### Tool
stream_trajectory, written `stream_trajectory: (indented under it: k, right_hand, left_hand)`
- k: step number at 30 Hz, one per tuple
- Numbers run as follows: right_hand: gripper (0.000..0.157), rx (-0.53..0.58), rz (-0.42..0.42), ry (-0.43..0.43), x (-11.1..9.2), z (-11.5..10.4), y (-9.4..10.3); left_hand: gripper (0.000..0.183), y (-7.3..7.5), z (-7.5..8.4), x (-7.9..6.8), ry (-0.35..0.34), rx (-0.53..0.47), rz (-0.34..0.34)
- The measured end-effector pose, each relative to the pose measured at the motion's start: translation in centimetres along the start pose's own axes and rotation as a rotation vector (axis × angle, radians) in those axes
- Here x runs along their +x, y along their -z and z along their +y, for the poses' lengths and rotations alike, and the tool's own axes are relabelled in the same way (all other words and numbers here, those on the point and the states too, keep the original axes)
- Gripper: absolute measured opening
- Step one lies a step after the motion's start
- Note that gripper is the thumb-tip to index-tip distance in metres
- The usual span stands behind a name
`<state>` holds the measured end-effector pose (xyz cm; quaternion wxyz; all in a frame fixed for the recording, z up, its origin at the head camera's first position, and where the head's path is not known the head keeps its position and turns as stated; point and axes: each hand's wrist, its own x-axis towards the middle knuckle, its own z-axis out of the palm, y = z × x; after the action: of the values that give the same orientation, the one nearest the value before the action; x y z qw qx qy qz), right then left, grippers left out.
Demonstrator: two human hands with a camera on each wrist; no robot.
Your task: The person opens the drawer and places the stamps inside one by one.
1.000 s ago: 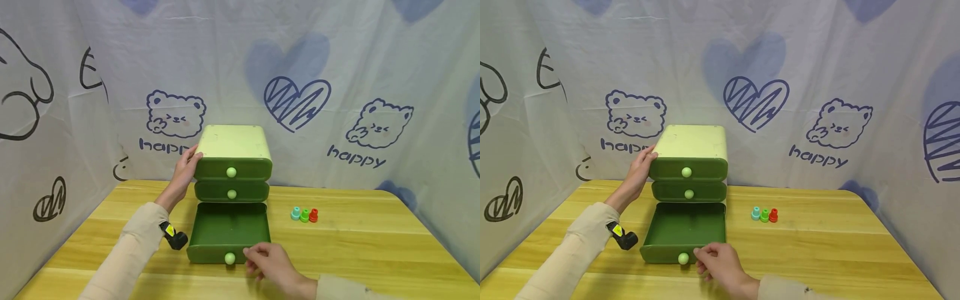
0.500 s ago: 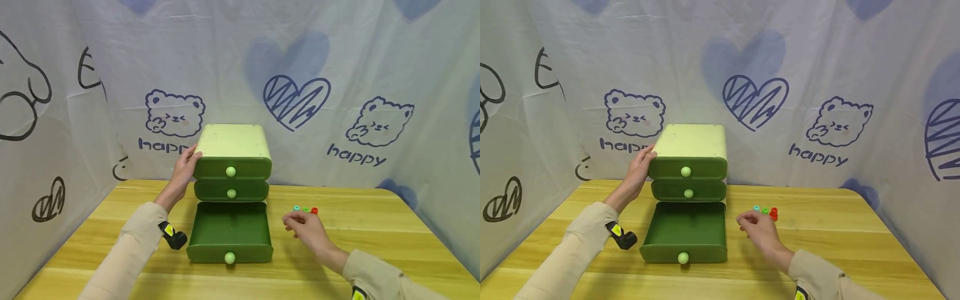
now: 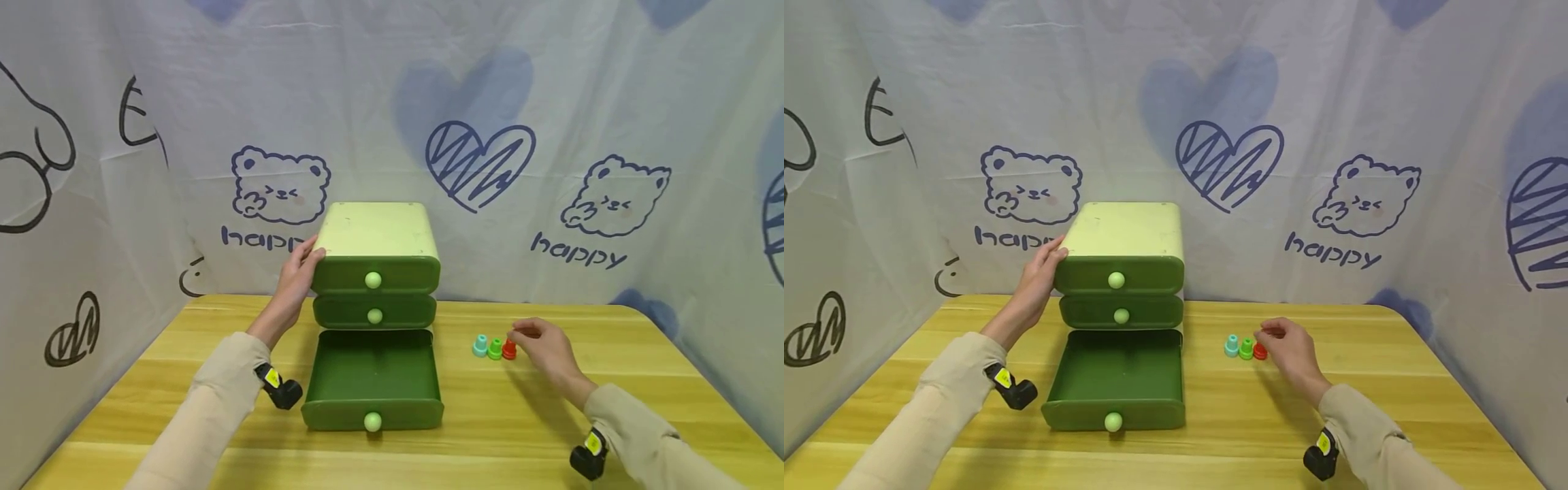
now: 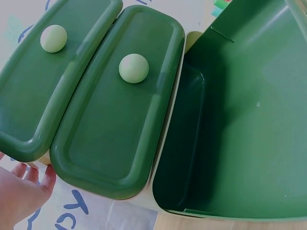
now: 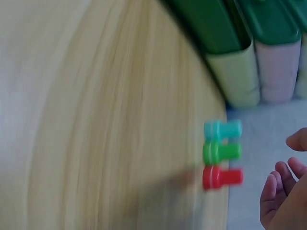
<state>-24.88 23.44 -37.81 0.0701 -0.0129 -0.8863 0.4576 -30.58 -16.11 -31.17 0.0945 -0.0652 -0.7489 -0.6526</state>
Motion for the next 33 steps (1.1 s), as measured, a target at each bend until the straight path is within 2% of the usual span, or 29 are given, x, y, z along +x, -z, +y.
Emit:
stream_trajectory:
  k: [3, 8, 15, 18, 25, 33]
  right_hand:
    - [0.038, -0.029, -0.001, 0.02, 0.7, 1.1, 0.1]
    - [0.044, -0.055, -0.056, 0.007, 1.5, 2.6, -0.1]
    - [0.045, -0.099, -0.095, 0.026, 2.5, 3.9, -0.8]
    - [0.045, -0.098, -0.097, 0.026, 2.8, 4.2, -1.0]
    - [0.046, -0.051, -0.112, -0.033, 3.1, 4.9, -1.2]
    - [0.039, -0.059, -0.099, -0.017, 3.2, 5.2, -1.2]
  left_hand:
    - [0.06, 0.1, 0.0, -0.1, -0.003, 0.003, 0.0]
    - [0.06, 0.1, 0.1, -0.2, 0.005, 0.005, 0.001]
    - [0.06, 0.2, -0.1, -0.2, -0.01, 0.013, 0.003]
    - [0.06, 0.3, -0.1, -0.1, -0.017, 0.021, 0.0]
    - [0.06, 0.2, -0.1, -0.2, -0.016, 0.02, -0.012]
    - [0.061, 0.2, -0.1, -0.1, -0.018, 0.022, -0.015]
